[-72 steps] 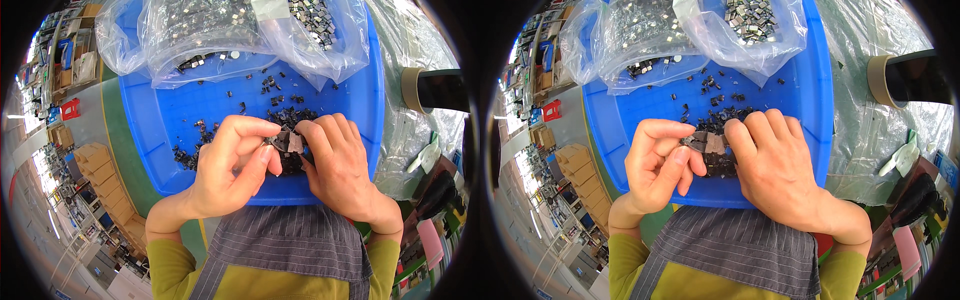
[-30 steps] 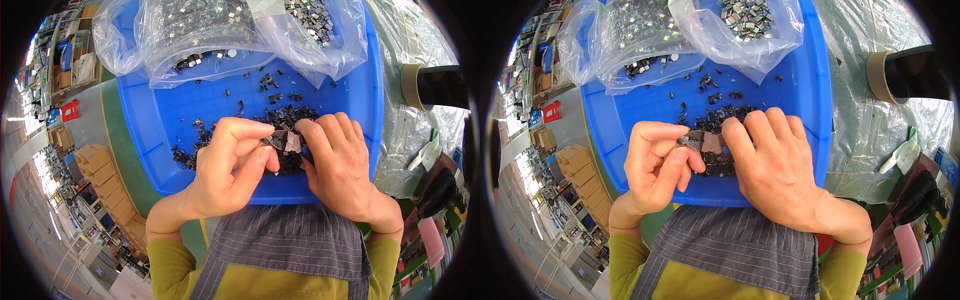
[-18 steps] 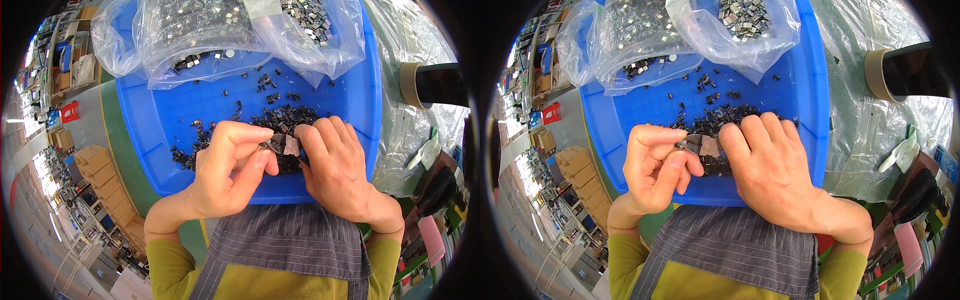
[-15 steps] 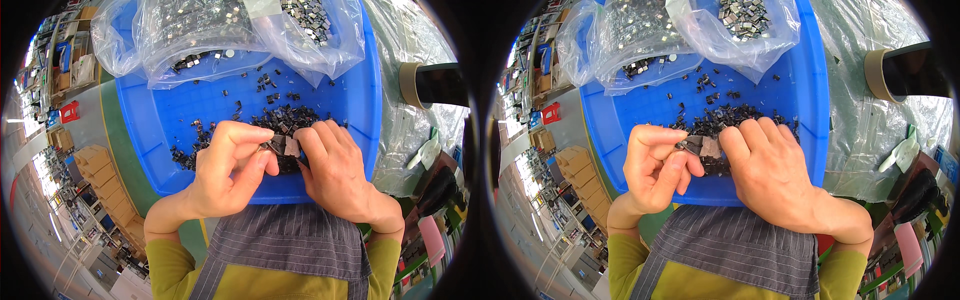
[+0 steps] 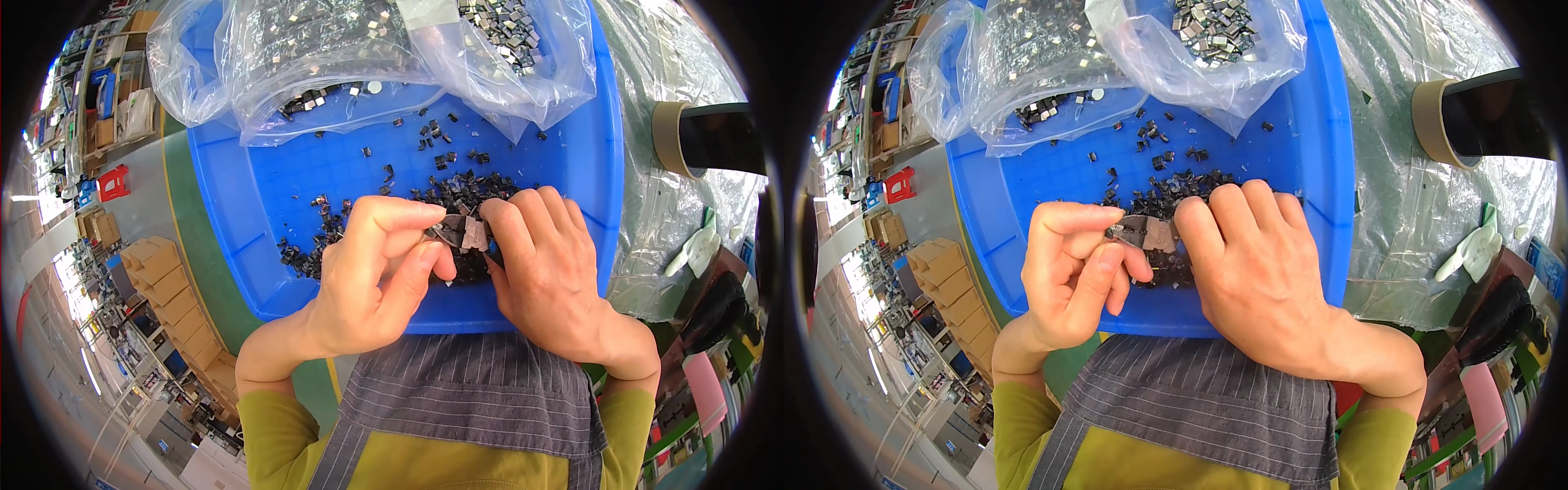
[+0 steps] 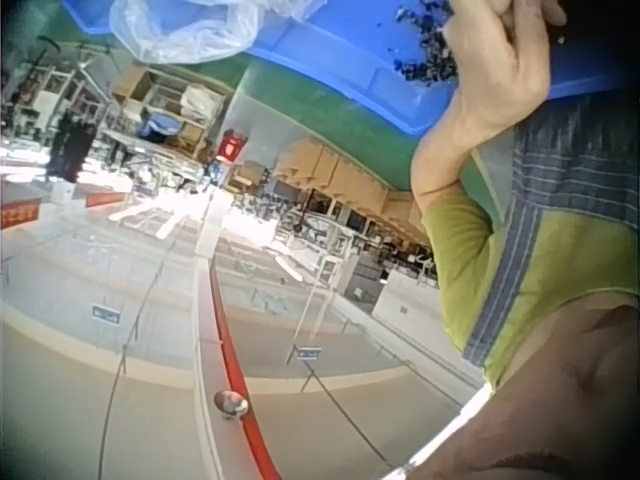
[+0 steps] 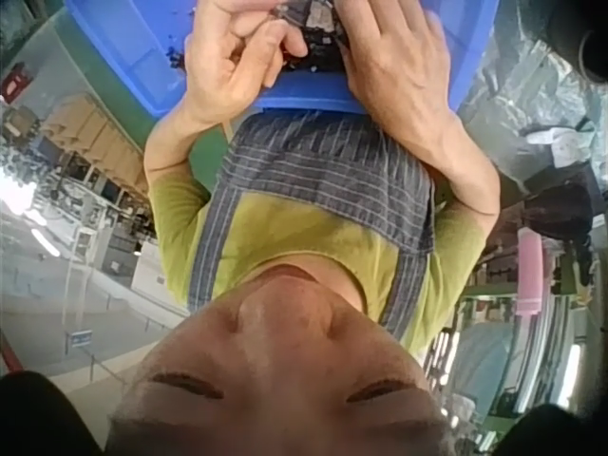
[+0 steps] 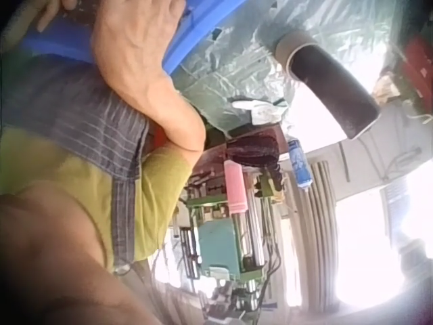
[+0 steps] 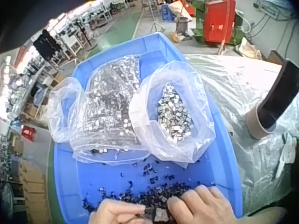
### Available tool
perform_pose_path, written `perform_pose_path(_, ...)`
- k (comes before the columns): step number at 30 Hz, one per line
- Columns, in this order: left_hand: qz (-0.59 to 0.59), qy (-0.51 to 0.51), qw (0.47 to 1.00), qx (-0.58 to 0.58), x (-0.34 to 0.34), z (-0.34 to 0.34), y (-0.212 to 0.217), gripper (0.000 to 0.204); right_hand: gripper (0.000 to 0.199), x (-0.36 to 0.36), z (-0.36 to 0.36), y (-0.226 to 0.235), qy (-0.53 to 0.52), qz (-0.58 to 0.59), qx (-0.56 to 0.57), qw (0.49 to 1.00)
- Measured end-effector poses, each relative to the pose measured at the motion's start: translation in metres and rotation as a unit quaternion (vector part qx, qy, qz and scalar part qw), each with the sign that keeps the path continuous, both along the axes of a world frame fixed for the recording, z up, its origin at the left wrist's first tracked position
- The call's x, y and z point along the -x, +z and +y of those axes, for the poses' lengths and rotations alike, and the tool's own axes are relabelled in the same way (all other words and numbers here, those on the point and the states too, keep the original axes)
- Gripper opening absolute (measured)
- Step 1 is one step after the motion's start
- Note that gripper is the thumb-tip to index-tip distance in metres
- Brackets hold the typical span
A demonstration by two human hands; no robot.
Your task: Trimming small black electronic components using a pair of pliers over a blue sorting tray.
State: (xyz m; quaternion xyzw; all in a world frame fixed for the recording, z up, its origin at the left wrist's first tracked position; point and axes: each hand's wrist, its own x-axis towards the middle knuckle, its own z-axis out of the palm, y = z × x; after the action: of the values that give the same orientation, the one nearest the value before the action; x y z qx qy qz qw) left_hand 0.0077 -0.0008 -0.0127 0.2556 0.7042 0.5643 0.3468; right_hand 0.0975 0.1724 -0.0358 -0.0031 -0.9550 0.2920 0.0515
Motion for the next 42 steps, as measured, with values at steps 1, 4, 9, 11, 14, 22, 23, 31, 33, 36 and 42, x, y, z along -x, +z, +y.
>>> perform_pose_path(1,-0.004,0.0,1.0,-0.002,0.0,0.0,0.0,0.027,0.023,0.0,0.0,0.0,0.002,-0.004,0.0,1.0)
perform_pose_path(4,0.027,-0.005,1.0,-0.002,-0.001,0.0,-0.002,0.028,0.021,-0.001,0.0,0.0,0.005,-0.01,0.005,1.0)
perform_pose_path(9,0.027,-0.01,1.0,0.007,-0.001,-0.001,-0.001,0.027,0.02,-0.002,0.0,0.002,0.009,-0.016,0.024,1.0)
perform_pose_path(11,0.026,-0.017,0.999,0.006,-0.001,0.0,0.002,0.027,0.022,-0.004,0.002,0.003,0.016,-0.033,0.076,0.996)
perform_pose_path(14,-0.043,-0.011,0.999,0.011,0.002,-0.003,0.002,0.027,0.035,-0.003,0.002,0.005,0.038,-0.091,0.158,0.982)
perform_pose_path(22,-0.088,-0.036,0.995,-0.009,0.007,0.001,0.006,0.024,0.041,-0.001,0.004,0.004,0.027,-0.057,0.054,0.997)
perform_pose_path(23,-0.088,-0.035,0.996,-0.008,0.007,0.0,0.006,0.024,0.043,-0.001,0.004,0.003,0.024,-0.05,0.033,0.998)
perform_pose_path(31,0.055,-0.009,0.998,0.017,-0.004,-0.002,-0.004,0.027,0.042,-0.002,0.005,0.007,0.027,-0.069,0.073,0.995)
perform_pose_path(33,0.035,-0.007,0.999,0.004,-0.002,-0.001,-0.003,0.027,0.04,-0.002,0.006,0.007,0.033,-0.083,0.099,0.991)
perform_pose_path(36,-0.054,-0.009,0.998,-0.012,0.004,0.0,0.007,0.026,0.034,-0.002,0.007,0.008,0.041,-0.095,0.16,0.982)
perform_pose_path(42,-0.175,-0.017,0.984,-0.027,0.009,0.002,0.017,0.025,0.019,0.002,0.012,0.014,0.066,-0.19,0.313,0.928)
